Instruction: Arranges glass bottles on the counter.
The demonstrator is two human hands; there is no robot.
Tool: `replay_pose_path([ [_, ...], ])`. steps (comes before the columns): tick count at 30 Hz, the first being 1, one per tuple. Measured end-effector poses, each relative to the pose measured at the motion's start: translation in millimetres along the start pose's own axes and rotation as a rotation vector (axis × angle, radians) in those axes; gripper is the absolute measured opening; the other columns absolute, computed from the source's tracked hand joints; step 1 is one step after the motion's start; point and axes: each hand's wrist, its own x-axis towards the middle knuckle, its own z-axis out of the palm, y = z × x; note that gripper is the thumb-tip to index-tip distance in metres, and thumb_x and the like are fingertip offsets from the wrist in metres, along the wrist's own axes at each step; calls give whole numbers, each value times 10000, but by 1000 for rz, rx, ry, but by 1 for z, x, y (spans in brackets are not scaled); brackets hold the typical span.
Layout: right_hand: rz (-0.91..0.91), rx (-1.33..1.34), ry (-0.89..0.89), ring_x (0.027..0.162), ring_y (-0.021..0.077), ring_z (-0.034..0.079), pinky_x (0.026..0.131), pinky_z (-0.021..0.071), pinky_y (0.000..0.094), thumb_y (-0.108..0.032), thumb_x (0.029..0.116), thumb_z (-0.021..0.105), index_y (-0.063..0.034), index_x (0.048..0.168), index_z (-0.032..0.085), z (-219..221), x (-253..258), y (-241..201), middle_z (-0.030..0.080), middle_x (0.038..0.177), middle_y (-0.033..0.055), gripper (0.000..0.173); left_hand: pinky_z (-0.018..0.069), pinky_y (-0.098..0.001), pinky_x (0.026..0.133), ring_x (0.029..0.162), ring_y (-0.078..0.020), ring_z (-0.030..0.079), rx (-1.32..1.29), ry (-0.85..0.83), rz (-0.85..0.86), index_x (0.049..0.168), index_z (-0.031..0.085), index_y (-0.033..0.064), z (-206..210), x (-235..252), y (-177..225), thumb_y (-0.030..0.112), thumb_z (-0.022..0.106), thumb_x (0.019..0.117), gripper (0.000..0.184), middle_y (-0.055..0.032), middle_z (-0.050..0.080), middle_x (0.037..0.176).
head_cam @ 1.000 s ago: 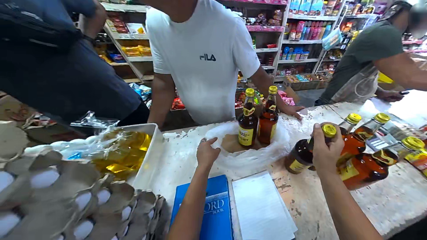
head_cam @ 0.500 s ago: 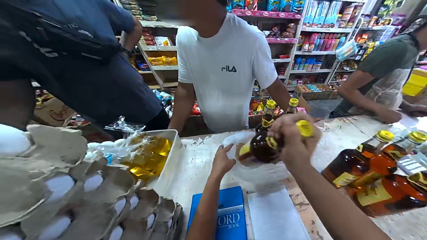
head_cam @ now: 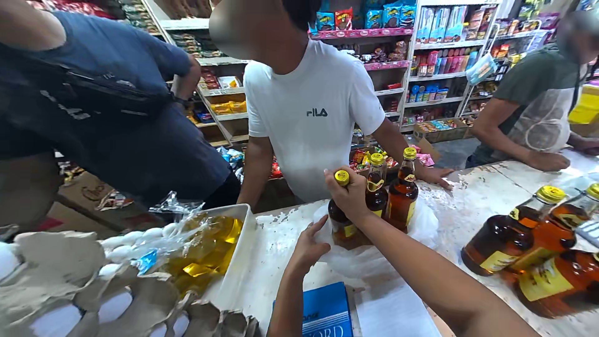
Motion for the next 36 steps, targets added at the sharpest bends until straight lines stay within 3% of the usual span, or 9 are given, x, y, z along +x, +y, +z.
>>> replay_pose_path([
  [5, 106, -137, 5, 548, 156, 601, 532, 506, 367, -200, 921, 695, -17, 839, 691, 10, 8, 11, 632, 644, 67, 202, 523, -381, 947, 1247, -231, 572, -93, 31, 26, 1496, 502, 85, 3, -4, 5, -125, 628, 684, 848, -180, 516, 1484],
  [10, 317, -176, -123, 774, 291, 691, 727, 568, 478, -269, 938, 743, 20, 1214, 637, 3, 25, -2, 708, 913, 178, 414, 530, -319, 946, 1238, -165, 580, -274, 168, 152, 1426, 554, 2, 8, -2, -3, -51, 622, 643, 788, -176, 531, 1468],
  [12, 324, -162, -162, 827, 307, 697, 767, 568, 483, -234, 951, 729, 27, 1262, 614, 1, 30, -5, 710, 990, 201, 422, 530, -284, 943, 1210, -112, 590, -360, 189, 220, 1426, 535, -30, 9, 1, -3, -33, 620, 657, 773, -154, 540, 1458],
  [18, 272, -181, -221, 860, 327, 703, 790, 570, 496, -190, 984, 676, 30, 1236, 642, 0, 28, -6, 706, 1021, 214, 336, 587, -249, 752, 865, -36, 673, -560, 260, 217, 1278, 555, -17, 7, 11, 21, -70, 462, 800, 490, 6, 689, 1067],
  [21, 283, -174, -240, 897, 338, 701, 821, 567, 495, -182, 994, 661, 34, 1264, 629, -2, 27, -11, 698, 1065, 229, 347, 583, -236, 723, 807, -20, 657, -600, 232, 71, 1296, 450, 46, -5, 26, 36, 139, 379, 1016, 304, 28, 648, 932],
  [23, 265, -180, -250, 897, 340, 704, 822, 573, 494, -175, 994, 660, 41, 1267, 627, -3, 25, -13, 694, 1067, 238, 350, 550, -326, 834, 957, -109, 640, -569, 92, -94, 1441, 409, 37, -15, 38, 47, 385, 289, 1093, 507, -74, 648, 1119],
  [25, 256, -187, -266, 913, 346, 707, 836, 575, 492, -181, 1000, 653, 41, 1292, 611, -3, 24, -16, 690, 1089, 243, 369, 589, -329, 784, 880, -111, 688, -452, 4, -201, 1277, 572, 63, -16, 48, 61, 517, 256, 1092, 583, -51, 705, 989],
  [31, 267, -188, -318, 1177, 391, 637, 1005, 524, 477, -104, 984, 651, 60, 1449, 479, -10, 21, -19, 591, 1330, 293, 523, 511, -181, 550, 576, -16, 592, -99, -149, -268, 870, 557, 150, -18, 59, 115, 240, 420, 1098, 280, 61, 601, 658],
  [36, 68, -169, -327, 1266, 370, 600, 1051, 506, 453, -44, 954, 648, 94, 1453, 465, -28, 16, -29, 538, 1423, 290, 549, 530, -191, 641, 670, -14, 611, -34, -159, -103, 943, 582, 101, -24, 72, 104, 60, 479, 1046, 151, 57, 624, 735],
])
